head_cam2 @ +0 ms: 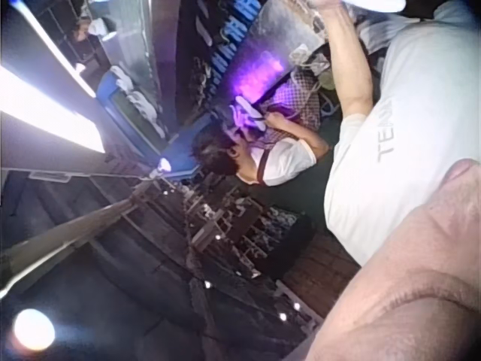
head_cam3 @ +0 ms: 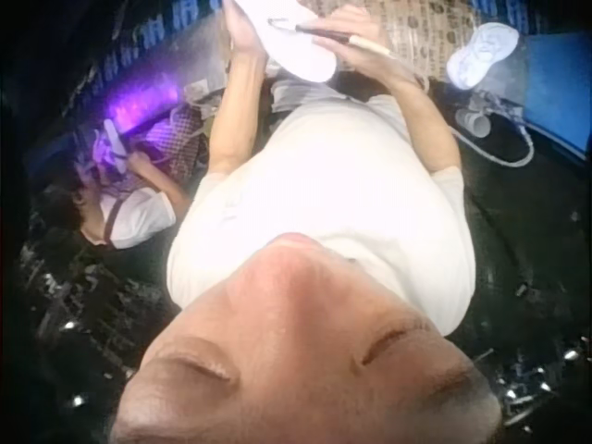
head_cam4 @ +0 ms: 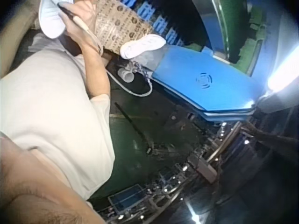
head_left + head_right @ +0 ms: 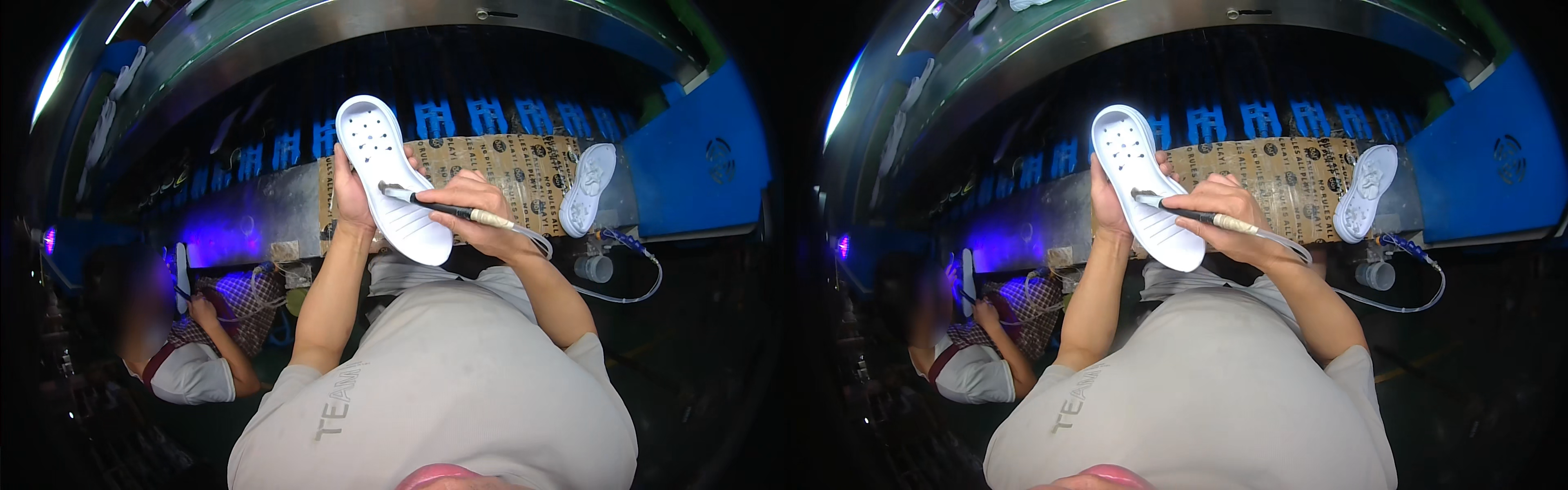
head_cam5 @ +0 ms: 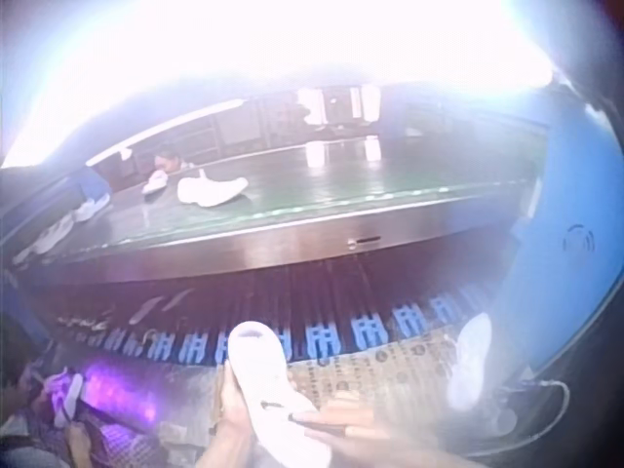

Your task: The person picks up white shoe insoles from a conveyor belt, applies glue to the bottom surface using a brush, and places them back on the belt. The process is repeated for multiple insoles in a factory setting.

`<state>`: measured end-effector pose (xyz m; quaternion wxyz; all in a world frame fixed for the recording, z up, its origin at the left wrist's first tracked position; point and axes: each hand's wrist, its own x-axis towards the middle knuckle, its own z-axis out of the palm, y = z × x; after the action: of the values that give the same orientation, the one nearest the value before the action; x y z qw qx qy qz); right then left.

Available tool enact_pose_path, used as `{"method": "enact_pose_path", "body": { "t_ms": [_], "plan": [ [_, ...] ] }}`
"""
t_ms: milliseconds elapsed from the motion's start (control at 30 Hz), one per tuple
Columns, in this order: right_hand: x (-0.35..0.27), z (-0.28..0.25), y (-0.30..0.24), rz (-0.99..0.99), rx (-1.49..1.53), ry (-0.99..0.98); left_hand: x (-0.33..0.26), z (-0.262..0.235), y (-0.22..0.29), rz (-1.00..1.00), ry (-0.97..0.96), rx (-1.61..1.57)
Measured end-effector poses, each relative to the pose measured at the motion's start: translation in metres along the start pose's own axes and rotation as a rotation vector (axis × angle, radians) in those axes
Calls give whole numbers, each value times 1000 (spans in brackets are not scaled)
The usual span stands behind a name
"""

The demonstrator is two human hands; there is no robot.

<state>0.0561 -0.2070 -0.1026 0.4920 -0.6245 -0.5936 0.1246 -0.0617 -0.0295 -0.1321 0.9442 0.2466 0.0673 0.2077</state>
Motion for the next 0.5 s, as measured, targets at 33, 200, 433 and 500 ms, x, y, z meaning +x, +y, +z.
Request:
{"method": "enact_pose_path", "body": {
  "t_ms": [33,200,433,500],
  "plan": [
    [-1,-1,-2,-93,3,-80,6,-5,3,16,-21,25],
    [-2,-11,-7,69,383,-154,19,-1,25,-18,-86,-76],
    [3,-23,-12,70,477,-303,39,10,54,-80,-153,199],
    [6,-22,-10,147,278,-198,48,16,57,-114,-218,233]
  ]
}}
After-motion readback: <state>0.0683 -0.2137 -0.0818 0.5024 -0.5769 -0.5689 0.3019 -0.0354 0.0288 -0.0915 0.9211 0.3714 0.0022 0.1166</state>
